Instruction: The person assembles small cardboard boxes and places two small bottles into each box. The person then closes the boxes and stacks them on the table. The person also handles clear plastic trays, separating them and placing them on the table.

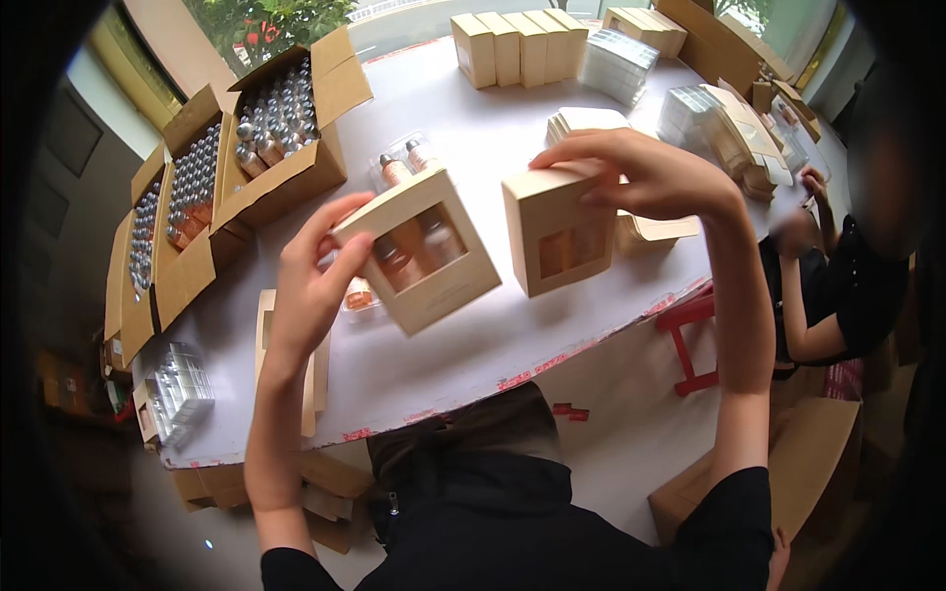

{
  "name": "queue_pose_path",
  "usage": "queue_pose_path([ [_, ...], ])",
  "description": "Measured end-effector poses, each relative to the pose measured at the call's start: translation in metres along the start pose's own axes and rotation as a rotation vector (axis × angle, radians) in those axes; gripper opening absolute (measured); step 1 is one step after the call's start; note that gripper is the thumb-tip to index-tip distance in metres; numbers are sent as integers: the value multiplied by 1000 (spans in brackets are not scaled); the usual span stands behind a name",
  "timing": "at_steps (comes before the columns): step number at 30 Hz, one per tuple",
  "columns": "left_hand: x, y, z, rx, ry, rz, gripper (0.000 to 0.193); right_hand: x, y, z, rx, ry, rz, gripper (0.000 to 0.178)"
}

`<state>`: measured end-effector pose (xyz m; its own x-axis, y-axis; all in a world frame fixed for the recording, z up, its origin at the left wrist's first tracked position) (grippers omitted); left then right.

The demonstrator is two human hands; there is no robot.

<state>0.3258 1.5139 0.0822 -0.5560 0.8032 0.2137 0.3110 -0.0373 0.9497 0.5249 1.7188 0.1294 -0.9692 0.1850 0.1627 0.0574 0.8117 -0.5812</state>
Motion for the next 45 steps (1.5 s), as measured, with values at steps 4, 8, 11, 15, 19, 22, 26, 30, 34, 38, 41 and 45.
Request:
queue_pose_path([
  [4,-53,7,-7,-28,101,-28,34,17,29,38,199,-355,222,46],
  [8,-92,-15,7,-23,99,-201,35,35,35,60,226,-627,164,44],
  [11,-102,-30,24,-128,121,-271,34,35,33,72,87,-665,212,38],
  [15,-104,-36,33,-95,166,-217,29,6,28,64,21,-82,18,33],
  [19,-112,-53,24,-74,192,-284,31,-88,-22,40,53,705,159,25],
  [22,-111,-52,27,-25,209,-153,31,-146,-33,65,-214,911,253,23],
  [26,-111,-49,29,-6,203,-112,33,-149,-29,106,-345,893,250,29],
  [30,-115,-52,27,104,217,-40,36,-123,-29,105,-362,722,290,59],
  [34,-113,-48,29,41,216,-99,37,-115,-16,108,-193,617,366,77],
  [38,-114,-51,28,63,205,-69,38,-119,-6,110,45,623,337,78],
  [41,-116,-50,29,64,206,-90,39,-118,-3,108,164,612,291,82],
  [45,-116,-47,27,146,245,-56,36,-115,-6,91,236,559,173,91],
])
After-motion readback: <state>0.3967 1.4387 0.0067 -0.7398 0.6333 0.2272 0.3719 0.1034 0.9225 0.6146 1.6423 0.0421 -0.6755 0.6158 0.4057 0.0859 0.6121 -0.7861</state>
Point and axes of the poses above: each hand's wrist, its own x-axis towards the middle knuckle, its own z-axis out of the palm, y = z × x, the point moved 4 cm from there along x, towards the middle knuckle, and after that the axes turned 8 degrees about y, right-handed, at the moved point
